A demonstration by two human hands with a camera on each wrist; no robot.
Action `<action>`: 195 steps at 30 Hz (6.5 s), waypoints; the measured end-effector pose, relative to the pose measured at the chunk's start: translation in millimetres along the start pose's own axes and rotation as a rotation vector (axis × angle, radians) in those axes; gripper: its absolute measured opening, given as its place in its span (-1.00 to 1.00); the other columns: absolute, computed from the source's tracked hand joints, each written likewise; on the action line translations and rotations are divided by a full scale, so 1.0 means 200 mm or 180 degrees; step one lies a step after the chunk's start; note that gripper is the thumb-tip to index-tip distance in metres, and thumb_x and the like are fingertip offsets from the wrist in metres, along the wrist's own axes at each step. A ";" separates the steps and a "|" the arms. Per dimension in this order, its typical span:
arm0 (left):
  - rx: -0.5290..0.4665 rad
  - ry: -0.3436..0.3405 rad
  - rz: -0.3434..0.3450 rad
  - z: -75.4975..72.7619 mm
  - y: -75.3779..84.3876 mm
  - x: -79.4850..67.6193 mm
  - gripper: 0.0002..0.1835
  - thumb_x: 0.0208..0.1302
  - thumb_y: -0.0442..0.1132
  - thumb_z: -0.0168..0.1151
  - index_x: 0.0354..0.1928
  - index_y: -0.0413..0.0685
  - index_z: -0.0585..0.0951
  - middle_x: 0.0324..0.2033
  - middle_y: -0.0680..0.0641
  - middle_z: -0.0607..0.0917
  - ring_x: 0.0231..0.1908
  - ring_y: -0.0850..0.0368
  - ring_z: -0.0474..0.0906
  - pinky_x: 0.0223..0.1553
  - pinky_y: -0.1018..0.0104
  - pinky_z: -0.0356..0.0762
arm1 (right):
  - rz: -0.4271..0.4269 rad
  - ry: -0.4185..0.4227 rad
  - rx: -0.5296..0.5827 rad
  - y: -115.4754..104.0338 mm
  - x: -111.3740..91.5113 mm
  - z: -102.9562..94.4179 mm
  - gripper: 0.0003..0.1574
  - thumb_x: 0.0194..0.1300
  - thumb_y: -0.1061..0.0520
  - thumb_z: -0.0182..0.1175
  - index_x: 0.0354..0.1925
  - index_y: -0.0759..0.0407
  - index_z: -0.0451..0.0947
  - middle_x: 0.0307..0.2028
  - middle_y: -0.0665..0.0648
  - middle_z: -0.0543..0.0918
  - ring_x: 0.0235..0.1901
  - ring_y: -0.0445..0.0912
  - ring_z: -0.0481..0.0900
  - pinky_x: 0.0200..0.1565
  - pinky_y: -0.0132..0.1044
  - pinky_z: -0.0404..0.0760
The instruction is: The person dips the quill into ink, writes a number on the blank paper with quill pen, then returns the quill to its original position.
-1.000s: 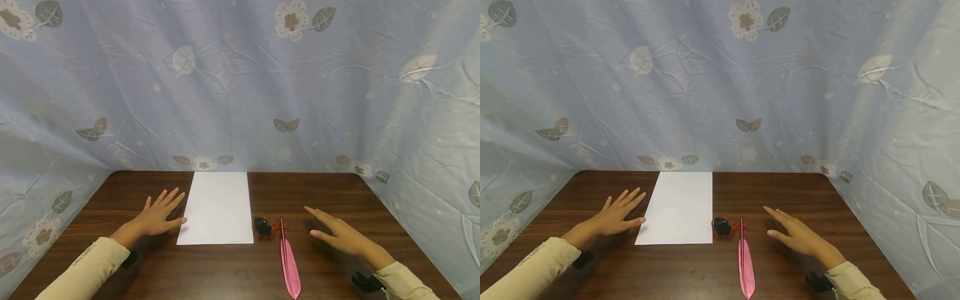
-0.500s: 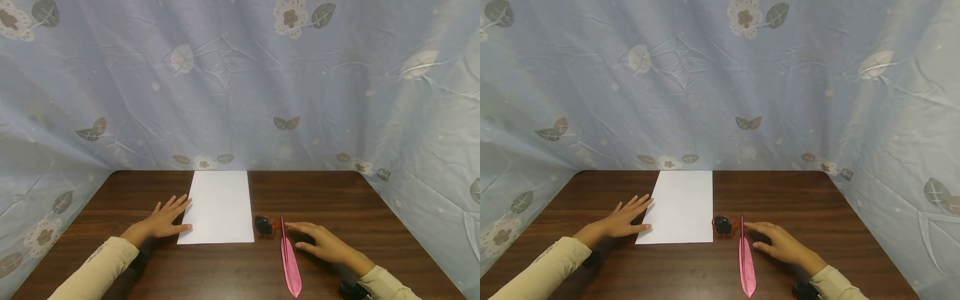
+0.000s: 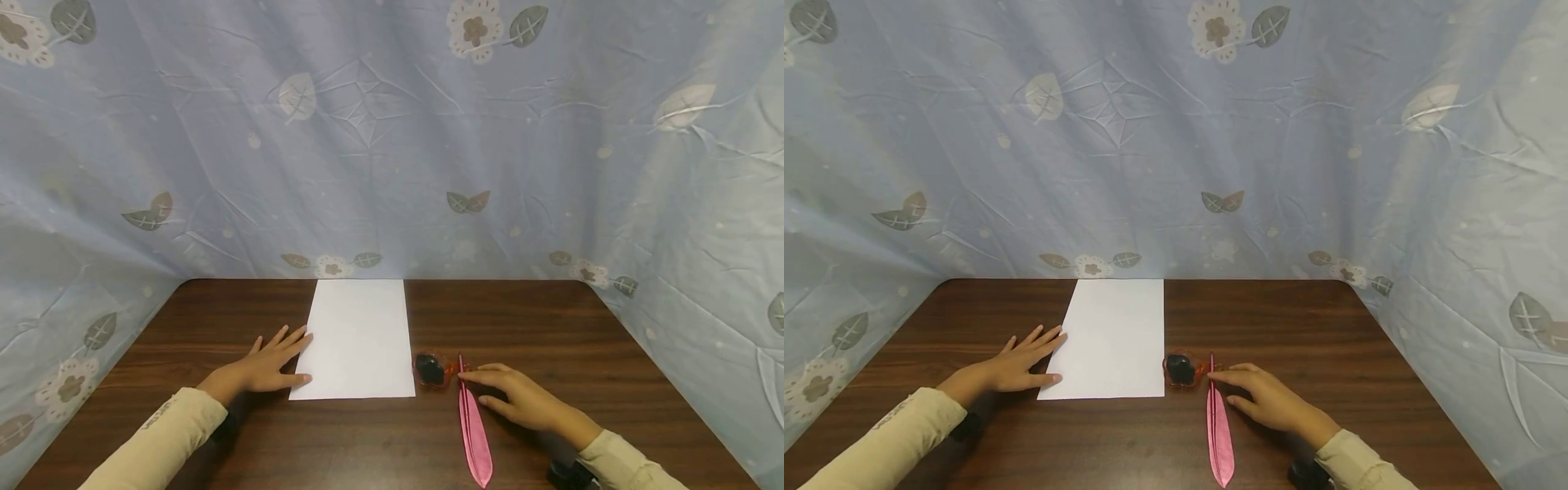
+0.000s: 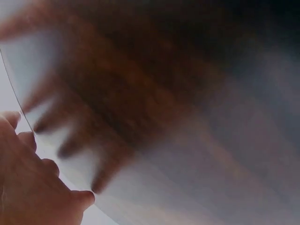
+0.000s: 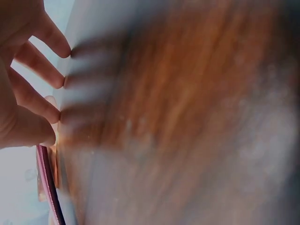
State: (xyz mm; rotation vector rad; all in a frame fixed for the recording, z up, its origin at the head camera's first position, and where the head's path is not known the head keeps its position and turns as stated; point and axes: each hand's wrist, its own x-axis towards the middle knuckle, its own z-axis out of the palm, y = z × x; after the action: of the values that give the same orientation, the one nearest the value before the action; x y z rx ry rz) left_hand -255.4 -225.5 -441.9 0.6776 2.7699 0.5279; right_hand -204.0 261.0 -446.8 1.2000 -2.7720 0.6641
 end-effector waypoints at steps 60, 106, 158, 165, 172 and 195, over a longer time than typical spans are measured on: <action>0.0094 -0.0156 -0.0061 -0.04 0.02 -0.01 -0.06 0.24 0.31 0.11 0.50 -0.01 0.06 0.50 -0.16 -0.03 0.44 -0.35 -0.23 0.19 -0.55 -0.37 | -0.0691 0.1047 -0.0503 -0.03 0.15 -0.01 -0.56 -0.07 0.44 0.41 -0.25 0.19 0.45 -0.29 0.09 0.73 -0.37 -0.14 0.70 -0.34 -0.46 0.63; 0.0113 -0.0074 -0.0022 -0.02 0.01 -0.01 -0.07 0.24 0.29 0.11 0.50 -0.01 0.06 0.50 -0.14 -0.02 0.44 -0.35 -0.21 0.19 -0.55 -0.37 | 0.1080 0.0558 0.2418 -0.02 0.23 0.03 -0.66 0.29 0.19 0.25 -0.11 0.48 0.54 -0.23 0.36 0.68 -0.28 -0.21 0.69 -0.21 -0.35 0.66; 0.0095 -0.0084 -0.0005 -0.01 -0.02 0.00 -0.06 0.24 0.33 0.09 0.51 0.04 0.03 0.51 -0.09 -0.05 0.46 -0.30 -0.25 0.21 -0.53 -0.38 | 0.0986 0.0602 0.1684 -0.08 0.28 0.02 -0.82 0.20 0.19 0.32 -0.21 0.25 0.63 -0.33 0.13 0.71 -0.45 -0.27 0.55 -0.40 -0.39 0.57; 0.0102 -0.0076 -0.0007 -0.02 -0.01 0.00 -0.07 0.24 0.32 0.09 0.51 0.03 0.04 0.50 -0.10 -0.05 0.45 -0.31 -0.24 0.21 -0.53 -0.37 | 0.0980 0.0569 0.1649 -0.08 0.28 0.02 -0.81 0.21 0.20 0.32 -0.20 0.25 0.64 -0.31 0.13 0.71 -0.43 -0.27 0.55 -0.39 -0.40 0.56; 0.0092 -0.0085 0.0000 -0.02 -0.01 0.00 -0.07 0.24 0.32 0.09 0.51 0.03 0.04 0.50 -0.10 -0.05 0.45 -0.31 -0.24 0.21 -0.53 -0.38 | 0.0978 0.0548 0.1469 -0.09 0.29 0.02 -0.86 0.20 0.20 0.31 -0.24 0.21 0.64 -0.36 0.10 0.70 -0.46 -0.27 0.53 -0.41 -0.41 0.54; 0.0052 -0.0137 -0.0008 -0.03 -0.02 0.00 -0.06 0.23 0.31 0.12 0.50 0.02 0.05 0.50 -0.12 -0.05 0.45 -0.32 -0.25 0.20 -0.54 -0.38 | 0.1020 0.0595 0.1464 -0.11 0.29 0.03 -0.87 0.18 0.22 0.31 -0.25 0.19 0.64 -0.35 0.07 0.70 -0.45 -0.27 0.54 -0.39 -0.40 0.55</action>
State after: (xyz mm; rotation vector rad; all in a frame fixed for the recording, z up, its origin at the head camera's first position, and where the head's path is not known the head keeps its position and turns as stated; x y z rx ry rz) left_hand -258.6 -230.4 -438.7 0.6808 2.7373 0.4850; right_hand -228.2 205.6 -431.5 0.6835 -2.7534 1.4217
